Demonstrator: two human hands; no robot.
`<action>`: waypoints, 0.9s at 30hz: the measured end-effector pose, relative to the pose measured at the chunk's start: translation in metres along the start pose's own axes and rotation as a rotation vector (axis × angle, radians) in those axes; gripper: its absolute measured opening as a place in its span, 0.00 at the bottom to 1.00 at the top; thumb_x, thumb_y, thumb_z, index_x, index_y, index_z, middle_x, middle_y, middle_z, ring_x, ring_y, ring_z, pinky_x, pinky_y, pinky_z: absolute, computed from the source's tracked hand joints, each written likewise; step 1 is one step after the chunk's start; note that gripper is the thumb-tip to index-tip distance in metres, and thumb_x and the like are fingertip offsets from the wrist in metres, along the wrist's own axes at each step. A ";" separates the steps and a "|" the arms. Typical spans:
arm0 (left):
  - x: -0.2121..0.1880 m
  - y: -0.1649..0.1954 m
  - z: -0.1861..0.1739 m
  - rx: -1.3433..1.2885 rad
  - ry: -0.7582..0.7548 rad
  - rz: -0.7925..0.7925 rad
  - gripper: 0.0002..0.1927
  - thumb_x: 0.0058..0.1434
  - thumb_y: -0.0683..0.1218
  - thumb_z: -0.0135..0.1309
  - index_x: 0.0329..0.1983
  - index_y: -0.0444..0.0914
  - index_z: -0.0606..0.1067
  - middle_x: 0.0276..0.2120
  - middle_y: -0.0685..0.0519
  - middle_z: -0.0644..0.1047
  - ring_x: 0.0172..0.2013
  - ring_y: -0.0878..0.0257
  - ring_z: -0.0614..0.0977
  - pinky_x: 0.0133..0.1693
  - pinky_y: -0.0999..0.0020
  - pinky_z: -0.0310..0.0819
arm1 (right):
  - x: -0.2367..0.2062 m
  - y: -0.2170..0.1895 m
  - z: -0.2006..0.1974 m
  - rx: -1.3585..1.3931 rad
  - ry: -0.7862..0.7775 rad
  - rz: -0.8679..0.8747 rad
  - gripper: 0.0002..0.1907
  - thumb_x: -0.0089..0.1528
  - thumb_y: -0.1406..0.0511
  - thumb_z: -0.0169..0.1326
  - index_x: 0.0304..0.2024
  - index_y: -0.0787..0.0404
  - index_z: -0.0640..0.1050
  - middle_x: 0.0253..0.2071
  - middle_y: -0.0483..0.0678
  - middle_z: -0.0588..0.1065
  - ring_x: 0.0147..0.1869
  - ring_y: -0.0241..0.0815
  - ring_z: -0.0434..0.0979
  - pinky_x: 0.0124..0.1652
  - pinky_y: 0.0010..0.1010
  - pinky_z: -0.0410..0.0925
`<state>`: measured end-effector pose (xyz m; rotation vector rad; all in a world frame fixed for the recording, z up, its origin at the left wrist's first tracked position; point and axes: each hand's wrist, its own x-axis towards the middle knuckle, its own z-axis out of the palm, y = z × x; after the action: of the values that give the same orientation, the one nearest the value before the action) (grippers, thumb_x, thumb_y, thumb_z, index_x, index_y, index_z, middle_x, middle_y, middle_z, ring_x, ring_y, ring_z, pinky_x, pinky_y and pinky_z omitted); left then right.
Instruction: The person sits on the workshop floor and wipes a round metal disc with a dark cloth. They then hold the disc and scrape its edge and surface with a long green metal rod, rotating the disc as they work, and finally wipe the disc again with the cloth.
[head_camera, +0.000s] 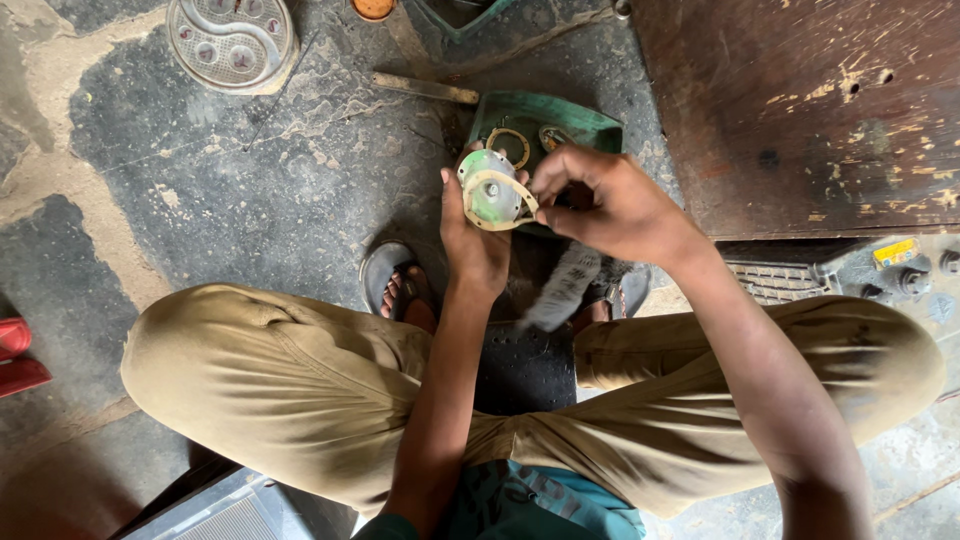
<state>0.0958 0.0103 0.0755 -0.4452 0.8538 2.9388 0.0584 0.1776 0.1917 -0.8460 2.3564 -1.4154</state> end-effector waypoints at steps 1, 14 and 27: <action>-0.002 0.001 0.001 -0.039 -0.040 0.010 0.32 0.76 0.65 0.32 0.70 0.40 0.64 0.59 0.47 0.74 0.55 0.53 0.79 0.57 0.52 0.75 | 0.000 0.003 0.001 0.016 0.020 0.036 0.15 0.58 0.73 0.65 0.46 0.66 0.76 0.44 0.48 0.79 0.49 0.39 0.81 0.50 0.31 0.76; -0.010 0.010 0.009 -0.157 -0.139 -0.007 0.32 0.77 0.66 0.33 0.71 0.41 0.64 0.60 0.49 0.73 0.59 0.55 0.77 0.57 0.52 0.75 | -0.003 0.014 0.012 -0.008 -0.093 0.307 0.09 0.59 0.65 0.66 0.39 0.63 0.82 0.35 0.45 0.81 0.38 0.33 0.79 0.41 0.29 0.72; -0.014 0.010 0.015 -0.155 -0.183 0.131 0.29 0.78 0.61 0.35 0.76 0.43 0.58 0.66 0.46 0.70 0.63 0.52 0.73 0.62 0.54 0.73 | -0.005 0.021 0.031 0.463 -0.087 0.273 0.15 0.62 0.69 0.60 0.51 0.65 0.80 0.45 0.44 0.81 0.48 0.32 0.79 0.50 0.27 0.75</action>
<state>0.1040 0.0101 0.0964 -0.1275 0.6614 3.1169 0.0707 0.1658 0.1584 -0.4316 1.8746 -1.6639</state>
